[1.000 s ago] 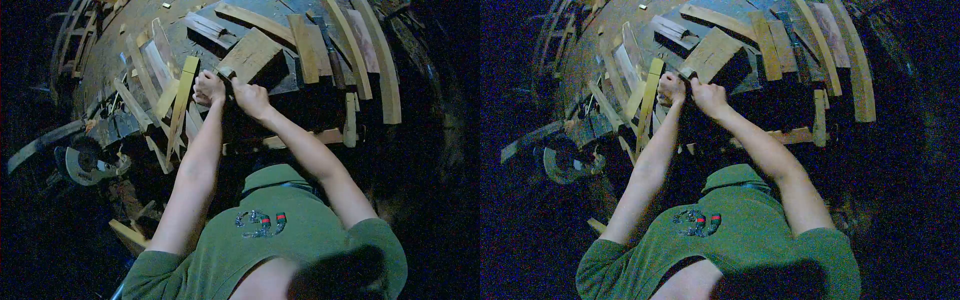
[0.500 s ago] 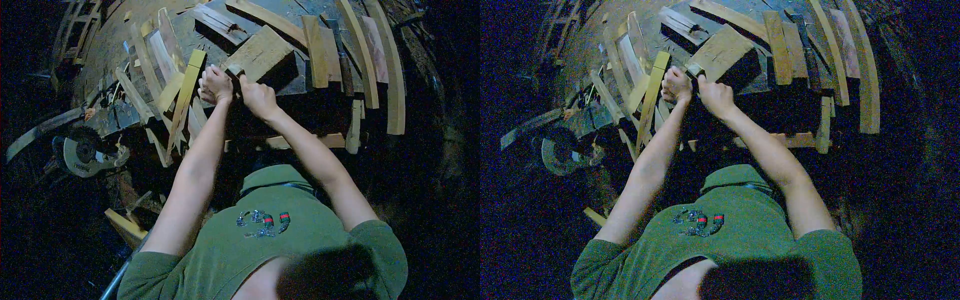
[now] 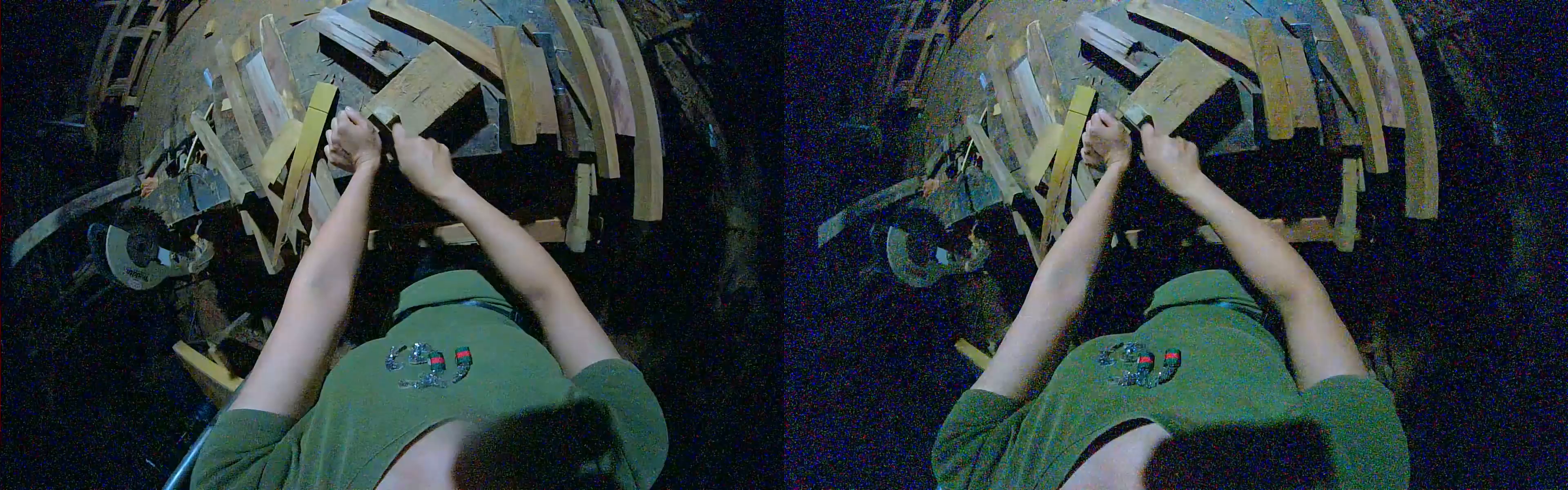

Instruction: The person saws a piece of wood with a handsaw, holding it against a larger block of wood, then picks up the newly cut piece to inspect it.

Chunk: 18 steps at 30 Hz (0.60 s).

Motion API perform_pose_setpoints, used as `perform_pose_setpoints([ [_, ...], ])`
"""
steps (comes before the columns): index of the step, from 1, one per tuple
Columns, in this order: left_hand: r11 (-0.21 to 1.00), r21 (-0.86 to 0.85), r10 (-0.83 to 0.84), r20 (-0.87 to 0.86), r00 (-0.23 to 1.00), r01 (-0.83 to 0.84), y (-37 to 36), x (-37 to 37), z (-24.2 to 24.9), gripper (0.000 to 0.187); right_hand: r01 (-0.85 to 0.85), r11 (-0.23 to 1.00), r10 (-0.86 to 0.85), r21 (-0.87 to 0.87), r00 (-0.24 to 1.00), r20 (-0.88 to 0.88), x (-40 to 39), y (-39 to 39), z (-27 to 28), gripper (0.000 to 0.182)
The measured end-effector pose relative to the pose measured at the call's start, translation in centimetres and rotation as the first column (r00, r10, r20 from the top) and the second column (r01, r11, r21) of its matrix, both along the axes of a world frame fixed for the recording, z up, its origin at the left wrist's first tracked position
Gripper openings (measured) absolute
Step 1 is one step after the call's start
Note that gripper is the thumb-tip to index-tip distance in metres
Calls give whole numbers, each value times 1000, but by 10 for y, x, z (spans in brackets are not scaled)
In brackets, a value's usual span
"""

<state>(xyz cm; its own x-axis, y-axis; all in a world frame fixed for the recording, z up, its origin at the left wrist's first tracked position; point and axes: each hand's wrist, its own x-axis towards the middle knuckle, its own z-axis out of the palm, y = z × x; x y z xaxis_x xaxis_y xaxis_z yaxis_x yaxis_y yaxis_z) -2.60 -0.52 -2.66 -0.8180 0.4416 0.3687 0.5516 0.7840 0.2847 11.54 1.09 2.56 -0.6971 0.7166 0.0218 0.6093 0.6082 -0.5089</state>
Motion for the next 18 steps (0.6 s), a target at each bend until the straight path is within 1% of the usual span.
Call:
perform_pose_setpoints([
  [1,1000,5,4,0,1000,-4,2,-1,0,28,-4,1000,4,5,1000,0,12,-5,3,9],
  [3,999,-34,4,-11,1000,-4,-1,-2,-3,28,-19,993,37,-119,988,149,45,-17,6,11],
  [5,1000,-25,3,10,1000,-3,-3,-2,-4,27,-51,989,72,-140,986,150,58,-21,9,12],
  [6,999,-44,16,-19,1000,-17,-4,0,-1,27,-62,986,86,-157,985,149,61,-23,10,13],
  [7,998,-57,20,-48,999,-23,-1,3,3,27,-55,986,79,-159,986,150,53,-20,7,13],
  [9,998,-66,-6,-43,999,3,-1,5,6,27,-17,991,25,-135,998,56,18,-5,-1,14],
  [11,999,-8,-40,-45,998,40,-3,-2,-4,27,-10,993,15,-118,999,37,-4,1,1,15],
  [12,999,-35,7,-33,999,-8,-1,0,1,27,-4,995,8,-104,999,32,-8,3,0,17],
  [13,1000,-29,2,-28,1000,-3,-1,4,4,27,1,995,2,-97,999,36,-2,3,0,17],
  [15,989,-70,-127,21,992,128,-2,5,13,26,-35,997,37,-65,999,27,9,0,1,17],
  [16,981,0,-194,-19,981,194,-1,5,17,26,-44,997,46,-65,999,22,10,0,2,17],
  [17,991,-103,-93,-51,994,87,-5,14,18,24,-36,995,39,-88,998,39,12,-1,3,17],
  [18,991,-81,-110,-40,993,107,-5,11,13,24,-28,993,35,-114,998,60,12,-3,4,16],
])
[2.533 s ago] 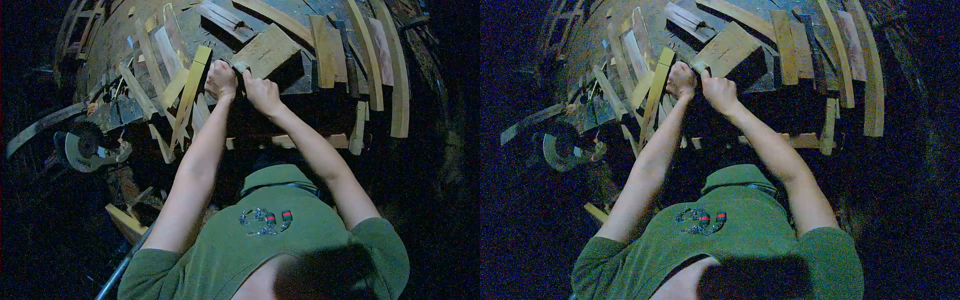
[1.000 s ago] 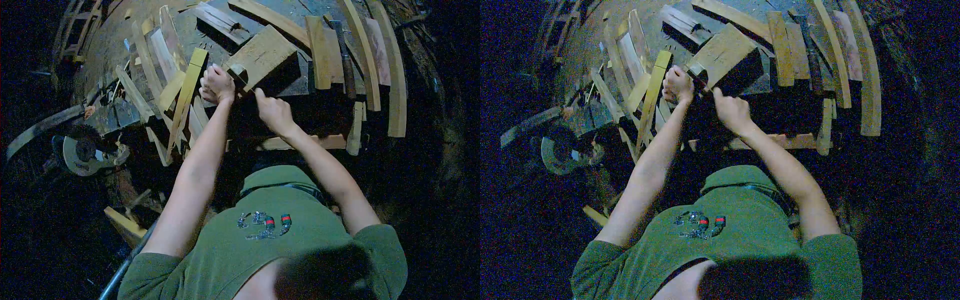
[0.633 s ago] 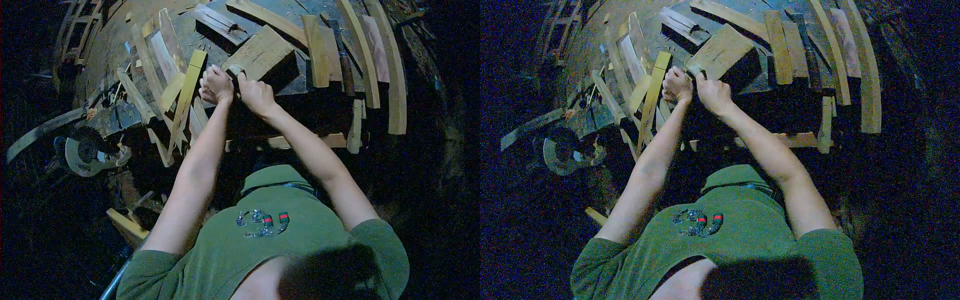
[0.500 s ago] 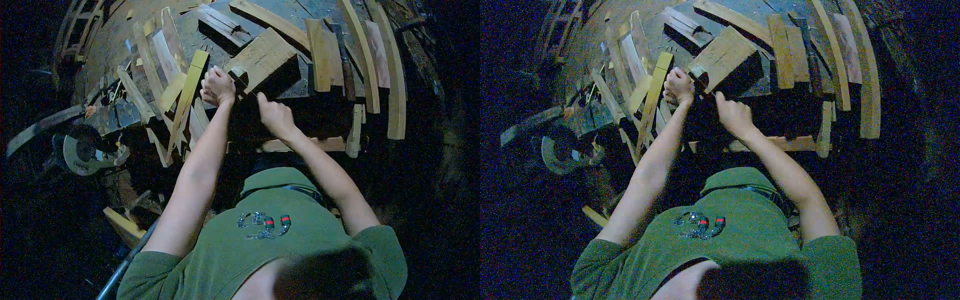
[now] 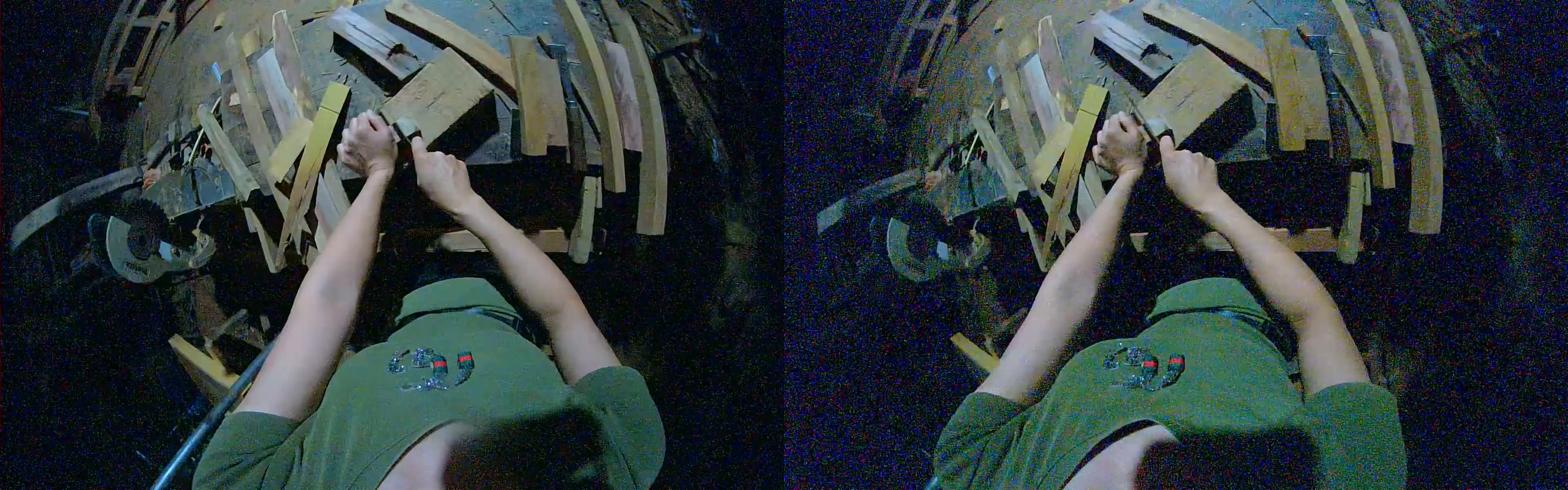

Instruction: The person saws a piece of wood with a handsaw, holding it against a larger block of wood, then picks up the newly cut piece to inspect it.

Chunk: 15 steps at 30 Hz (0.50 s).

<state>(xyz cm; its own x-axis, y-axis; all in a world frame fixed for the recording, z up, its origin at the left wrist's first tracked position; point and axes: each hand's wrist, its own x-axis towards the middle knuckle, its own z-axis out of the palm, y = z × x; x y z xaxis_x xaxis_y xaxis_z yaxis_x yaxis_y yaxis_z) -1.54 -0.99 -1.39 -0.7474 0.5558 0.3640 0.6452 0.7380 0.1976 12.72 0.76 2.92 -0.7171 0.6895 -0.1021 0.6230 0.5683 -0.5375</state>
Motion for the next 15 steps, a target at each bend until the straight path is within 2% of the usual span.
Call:
perform_pose_setpoints([
  [2,1000,11,-12,23,1000,12,-2,-5,-10,24,-2,1000,2,8,1000,5,-4,-2,-1,16],
  [5,997,4,78,2,997,-78,3,-1,-8,25,15,999,-15,31,1000,-1,-15,7,-1,15],
  [7,983,31,178,67,982,-180,8,-6,-8,26,20,999,-19,37,1000,-23,-18,10,3,16],
  [10,984,44,167,70,983,-170,5,-12,-14,27,5,999,-4,32,1000,-22,-11,8,6,16],
  [12,988,38,149,80,986,-152,8,-13,-16,27,1,999,3,-48,996,92,16,-4,2,16],
  [15,986,-1,166,110,980,-167,7,-7,-5,26,-20,996,31,-84,990,140,60,-22,5,16],
])
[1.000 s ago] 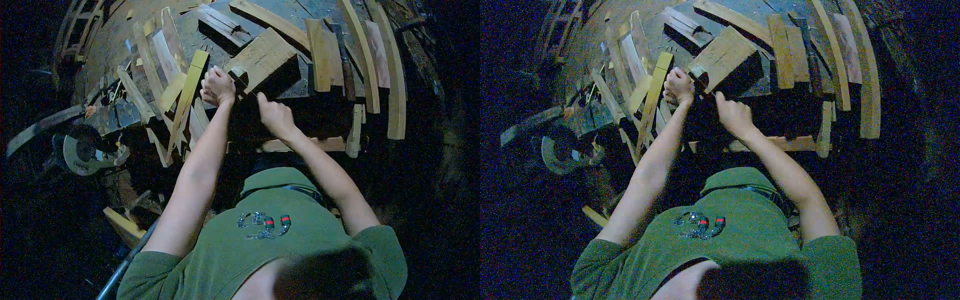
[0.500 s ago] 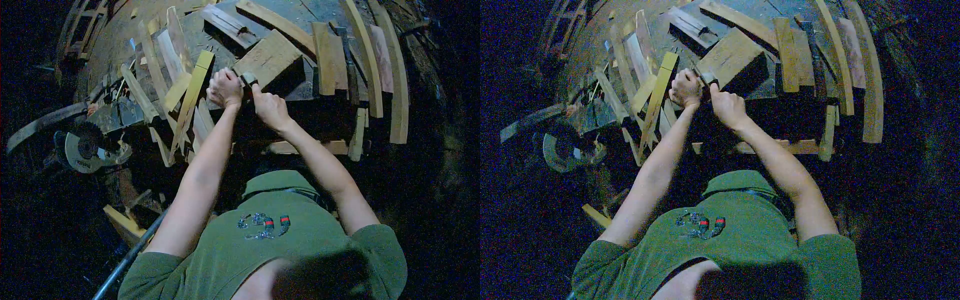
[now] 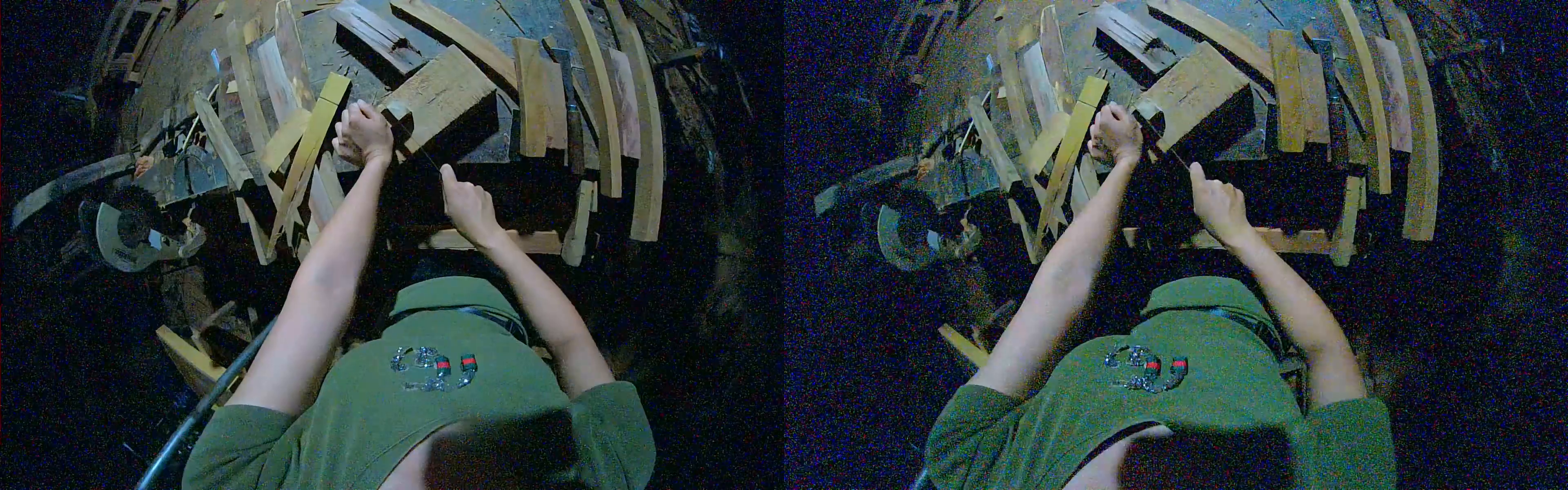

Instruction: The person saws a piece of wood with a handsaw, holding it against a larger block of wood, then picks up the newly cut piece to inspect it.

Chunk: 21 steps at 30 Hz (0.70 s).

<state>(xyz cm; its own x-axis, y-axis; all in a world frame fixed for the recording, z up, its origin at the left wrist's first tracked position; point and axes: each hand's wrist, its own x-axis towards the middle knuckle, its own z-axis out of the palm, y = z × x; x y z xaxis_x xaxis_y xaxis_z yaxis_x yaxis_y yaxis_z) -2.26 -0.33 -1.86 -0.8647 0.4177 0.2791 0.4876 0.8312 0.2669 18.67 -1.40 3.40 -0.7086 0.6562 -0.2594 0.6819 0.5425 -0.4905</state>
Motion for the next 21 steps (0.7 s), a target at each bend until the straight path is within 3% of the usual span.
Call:
perform_pose_setpoints([
  [4,995,58,-72,-72,995,76,-1,-5,-12,27,16,999,-15,48,999,-40,-33,12,-6,15],
  [6,985,110,-119,-100,988,129,-1,-8,-14,27,71,996,-61,59,985,-159,-71,27,-8,16],
  [8,990,135,-31,-61,998,39,2,-4,-12,28,67,995,-54,73,986,-161,-77,29,-5,15],
  [9,997,75,-23,-63,998,27,3,0,-5,27,54,995,-40,85,988,-150,-75,32,-5,15],
  [12,994,105,-43,-5,999,43,1,-5,-11,26,36,998,-33,52,998,-54,-35,14,-5,14],
  [13,999,33,13,-85,996,-10,2,-5,-14,26,23,998,-20,51,998,-52,-21,8,-5,14],
  [15,999,43,16,-83,996,-13,0,-4,-10,25,-1,999,1,33,1000,-13,0,-2,-4,13],
  [17,1000,21,13,-185,983,-9,2,4,1,24,20,996,-15,81,998,-64,-15,2,-6,14],
  [21,999,29,-13,-122,992,17,1,-3,-11,24,73,987,-52,142,988,-146,-83,31,-10,19],
])
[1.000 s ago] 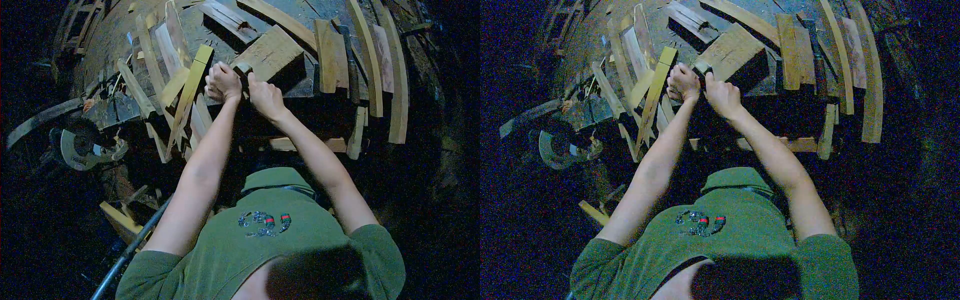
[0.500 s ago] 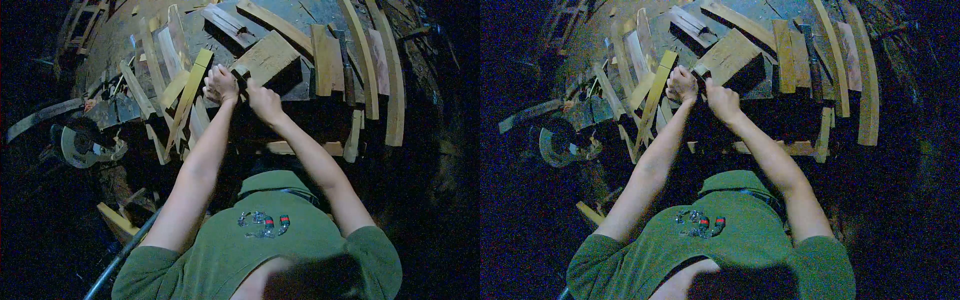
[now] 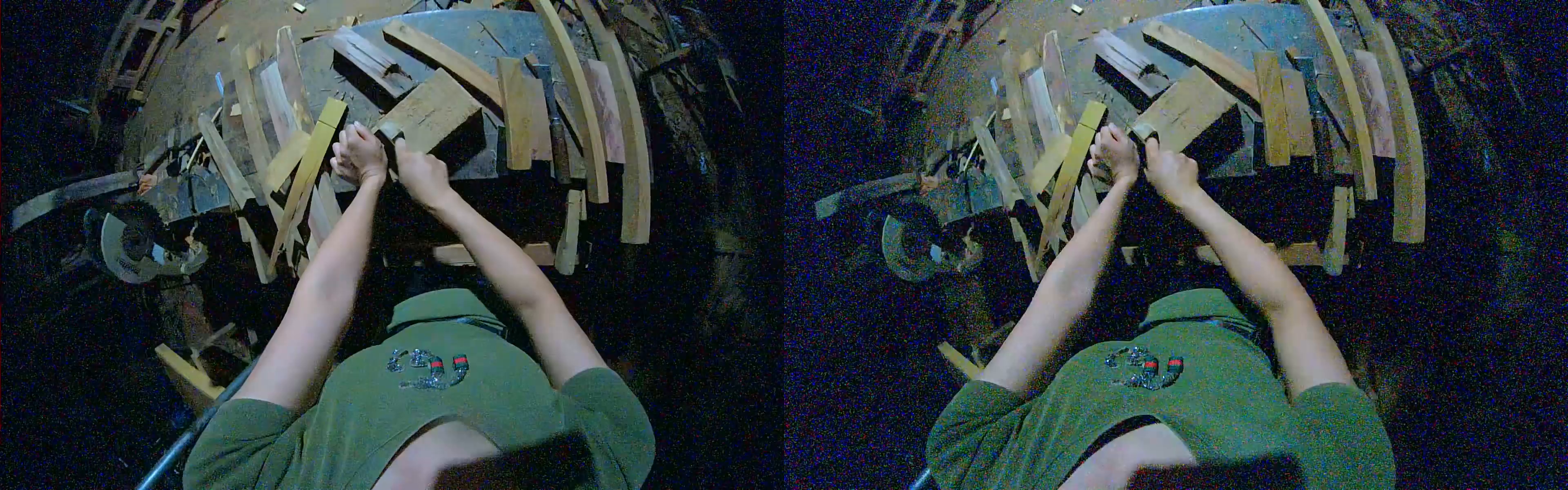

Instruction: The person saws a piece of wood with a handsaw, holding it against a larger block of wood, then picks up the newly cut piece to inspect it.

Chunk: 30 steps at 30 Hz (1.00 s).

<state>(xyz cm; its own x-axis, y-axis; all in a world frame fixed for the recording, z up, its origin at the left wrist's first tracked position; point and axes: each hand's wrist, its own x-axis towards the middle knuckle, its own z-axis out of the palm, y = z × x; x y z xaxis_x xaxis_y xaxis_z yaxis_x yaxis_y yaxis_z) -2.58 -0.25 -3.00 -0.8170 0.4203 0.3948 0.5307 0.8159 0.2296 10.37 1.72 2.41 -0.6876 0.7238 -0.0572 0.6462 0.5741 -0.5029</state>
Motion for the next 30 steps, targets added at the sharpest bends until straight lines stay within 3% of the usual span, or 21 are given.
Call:
perform_pose_setpoints([
  [3,998,20,67,-7,998,-67,3,-3,-8,22,-30,998,28,-50,999,-32,-8,14,5,16],
  [4,997,32,64,74,995,-67,3,-1,-5,22,-91,989,76,-112,988,-138,-3,19,4,14],
  [7,1000,19,-3,87,996,1,-2,1,5,28,-27,997,9,-72,971,-241,9,28,13,12],
  [8,999,-32,34,172,984,-29,0,0,6,34,-28,997,11,-66,970,-243,19,28,14,12],
  [11,998,-67,18,250,968,-1,-5,5,24,39,-32,978,116,208,906,-407,59,29,14,11],
  [12,997,-46,-37,328,944,55,-10,2,27,41,-31,976,119,216,904,-410,71,26,12,11],
  [13,998,-37,-45,324,945,60,-15,2,31,41,50,997,-20,64,915,-402,84,21,8,12],
  [14,976,53,-218,259,941,212,-22,4,33,42,137,986,-162,-91,914,-372,95,16,4,14],
  [15,923,130,-380,178,908,361,-30,8,35,43,144,986,-166,-87,912,-374,104,10,1,14],
  [16,884,65,-468,95,879,464,-37,13,43,42,151,984,-175,-98,923,-343,111,4,-1,15],
  [17,884,66,-467,96,879,462,-41,8,41,42,154,982,-181,-109,933,-311,117,-3,-4,16],
  [19,729,115,-684,153,713,675,-48,-3,39,40,136,985,-161,-106,943,-291,119,-13,-3,16],
  [21,737,200,-676,220,703,646,-49,-7,38,34,107,985,-142,-138,952,-270,119,-20,1,18],
  [23,752,303,-647,507,569,585,-51,-11,43,29,94,987,-121,-128,967,-226,116,-24,2,18],
  [25,729,312,-678,455,577,610,-57,-16,40,25,100,984,-137,-145,953,-272,113,-26,3,17],
  [27,705,119,-706,210,677,699,-61,-19,43,25,100,988,-128,-115,955,-269,110,-26,3,17],
  [28,706,118,-705,213,677,699,-59,-17,46,25,108,990,-127,-88,957,-261,110,-26,2,16],
  [30,820,122,-569,286,771,559,-55,-11,53,27,96,995,-98,-22,965,-242,105,-25,-2,15],
])
